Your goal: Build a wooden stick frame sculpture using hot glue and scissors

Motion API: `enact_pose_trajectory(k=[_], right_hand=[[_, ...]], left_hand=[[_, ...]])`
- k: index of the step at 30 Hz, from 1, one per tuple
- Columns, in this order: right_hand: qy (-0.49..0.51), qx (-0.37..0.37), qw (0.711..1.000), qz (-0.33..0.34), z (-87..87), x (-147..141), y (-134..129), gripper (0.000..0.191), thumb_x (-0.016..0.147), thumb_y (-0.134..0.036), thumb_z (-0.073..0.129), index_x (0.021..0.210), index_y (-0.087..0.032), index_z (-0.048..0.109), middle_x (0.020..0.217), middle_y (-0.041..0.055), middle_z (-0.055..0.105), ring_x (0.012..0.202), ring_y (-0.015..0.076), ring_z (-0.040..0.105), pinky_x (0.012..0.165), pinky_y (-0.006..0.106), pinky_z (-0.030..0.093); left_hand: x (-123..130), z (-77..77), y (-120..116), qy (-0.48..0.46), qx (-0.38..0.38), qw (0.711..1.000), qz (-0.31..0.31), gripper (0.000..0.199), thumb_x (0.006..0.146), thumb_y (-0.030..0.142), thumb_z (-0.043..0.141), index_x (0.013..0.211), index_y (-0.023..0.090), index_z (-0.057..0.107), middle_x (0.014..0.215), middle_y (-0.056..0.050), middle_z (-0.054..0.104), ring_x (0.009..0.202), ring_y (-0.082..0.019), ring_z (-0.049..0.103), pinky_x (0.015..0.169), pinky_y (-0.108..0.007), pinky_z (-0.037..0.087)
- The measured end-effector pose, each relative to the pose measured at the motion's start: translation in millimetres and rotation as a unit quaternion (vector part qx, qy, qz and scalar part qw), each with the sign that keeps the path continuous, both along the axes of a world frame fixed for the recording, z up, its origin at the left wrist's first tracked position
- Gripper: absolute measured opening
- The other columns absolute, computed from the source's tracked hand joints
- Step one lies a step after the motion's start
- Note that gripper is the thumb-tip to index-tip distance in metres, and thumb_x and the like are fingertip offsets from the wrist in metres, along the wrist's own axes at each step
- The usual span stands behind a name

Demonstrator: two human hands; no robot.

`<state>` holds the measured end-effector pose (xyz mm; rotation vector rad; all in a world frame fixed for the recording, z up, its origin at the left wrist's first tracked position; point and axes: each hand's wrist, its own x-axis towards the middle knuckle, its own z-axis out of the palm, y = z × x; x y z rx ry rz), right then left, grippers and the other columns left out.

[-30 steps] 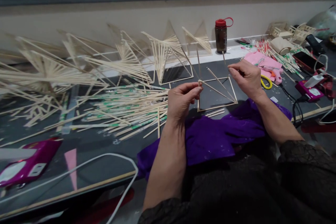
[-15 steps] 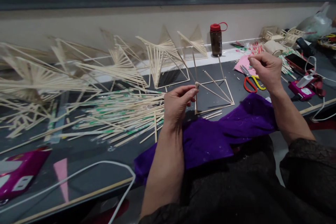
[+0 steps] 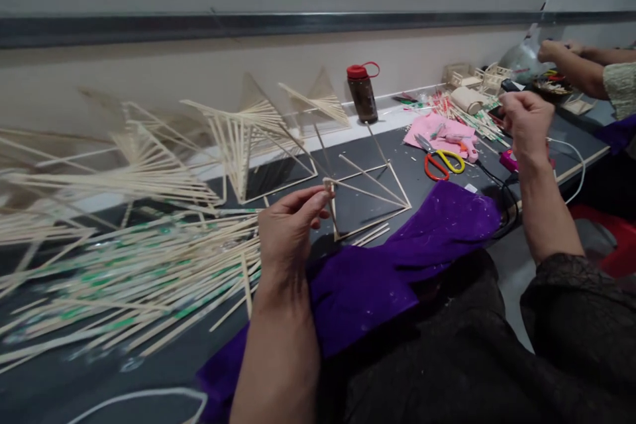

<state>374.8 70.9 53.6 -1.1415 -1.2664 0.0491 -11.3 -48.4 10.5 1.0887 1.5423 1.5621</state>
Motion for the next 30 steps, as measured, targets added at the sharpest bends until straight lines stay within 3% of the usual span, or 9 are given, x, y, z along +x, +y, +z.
enact_pose_trajectory(k=[3, 6, 9, 13, 17, 22, 26, 30], right_hand=[[-0.154, -0.12, 0.98, -0.028, -11.7, -7.6, -3.0, 0.02, 0.085, -0.023, 0.058, 0.071, -0.016, 0.069, 0.062, 0.0009, 0.063, 0.06, 0.0125, 0.058, 0.062, 0.027, 0.046], [-0.291, -0.291, 0.907, -0.091, -27.3, -12.3, 8.3, 0.017, 0.083, -0.019, 0.057, 0.083, -0.014, 0.074, 0.086, 0.0113, 0.074, 0.088, 0.0233, 0.067, 0.08, 0.035, 0.049], [-0.295, -0.426, 0.848, -0.114, -44.2, -12.9, 30.0, 0.017, 0.079, -0.017, 0.06, 0.087, -0.009, 0.074, 0.1, 0.021, 0.073, 0.1, 0.0299, 0.066, 0.085, 0.041, 0.048], [-0.247, -0.501, 0.823, -0.105, -63.5, -8.6, 56.0, 0.006, 0.065, -0.013, 0.069, 0.067, -0.007, 0.071, 0.082, 0.0229, 0.072, 0.091, 0.0312, 0.068, 0.079, 0.04, 0.051], [-0.194, -0.505, 0.832, -0.12, -74.5, -2.4, 66.7, 0.009, 0.066, -0.017, 0.068, 0.07, -0.01, 0.072, 0.087, 0.0229, 0.073, 0.098, 0.0349, 0.068, 0.083, 0.042, 0.052], [-0.11, -0.454, 0.878, -0.111, -78.0, 1.9, 64.8, 0.013, 0.073, -0.022, 0.063, 0.072, -0.013, 0.071, 0.095, 0.0218, 0.074, 0.108, 0.038, 0.065, 0.089, 0.042, 0.05], [-0.004, -0.398, 0.917, -0.024, -72.9, -2.3, 57.1, 0.018, 0.082, -0.028, 0.054, 0.073, -0.016, 0.065, 0.079, 0.0142, 0.073, 0.084, 0.0259, 0.07, 0.066, 0.03, 0.053], [0.1, -0.334, 0.934, 0.081, -62.7, -11.4, 45.4, 0.019, 0.088, -0.035, 0.045, 0.087, -0.019, 0.056, 0.084, 0.0054, 0.07, 0.061, 0.0099, 0.062, 0.047, 0.017, 0.042]], left_hand=[[1.0, 0.3, 0.5, -0.013, 0.006, 1.0, -0.003, 0.022, 0.057, 0.031, 0.079, 0.074, 0.018, 0.076, 0.073, -0.002, 0.074, 0.052, -0.009, 0.053, 0.045, -0.021, 0.034], [2.8, 1.4, 0.5, -0.018, 0.005, 1.0, -0.009, 0.02, 0.056, 0.028, 0.078, 0.073, 0.017, 0.076, 0.072, -0.001, 0.073, 0.051, -0.008, 0.052, 0.045, -0.021, 0.034], [2.9, 2.4, 0.0, -0.025, -0.003, 1.0, -0.013, 0.022, 0.055, 0.028, 0.079, 0.074, 0.018, 0.076, 0.072, -0.001, 0.073, 0.051, -0.009, 0.053, 0.045, -0.021, 0.033], [1.6, 2.4, -0.4, -0.015, -0.006, 1.0, -0.009, 0.024, 0.054, 0.03, 0.079, 0.075, 0.019, 0.077, 0.071, -0.001, 0.073, 0.052, -0.01, 0.053, 0.046, -0.021, 0.033], [2.1, 2.5, -0.2, 0.004, -0.012, 1.0, -0.004, 0.024, 0.054, 0.032, 0.078, 0.074, 0.018, 0.076, 0.071, -0.002, 0.072, 0.053, -0.011, 0.054, 0.047, -0.022, 0.033], [4.1, 3.9, -0.1, 0.002, -0.014, 1.0, -0.006, 0.024, 0.053, 0.032, 0.078, 0.073, 0.018, 0.076, 0.07, -0.002, 0.072, 0.053, -0.01, 0.053, 0.047, -0.022, 0.033], [3.5, 3.2, 0.3, -0.007, -0.008, 1.0, -0.003, 0.022, 0.053, 0.029, 0.079, 0.072, 0.018, 0.076, 0.073, -0.001, 0.073, 0.052, -0.009, 0.052, 0.046, -0.022, 0.033], [1.9, 2.1, 0.5, -0.008, -0.011, 1.0, 0.0, 0.023, 0.054, 0.029, 0.079, 0.074, 0.019, 0.076, 0.074, -0.001, 0.074, 0.053, -0.01, 0.053, 0.047, -0.022, 0.034]])
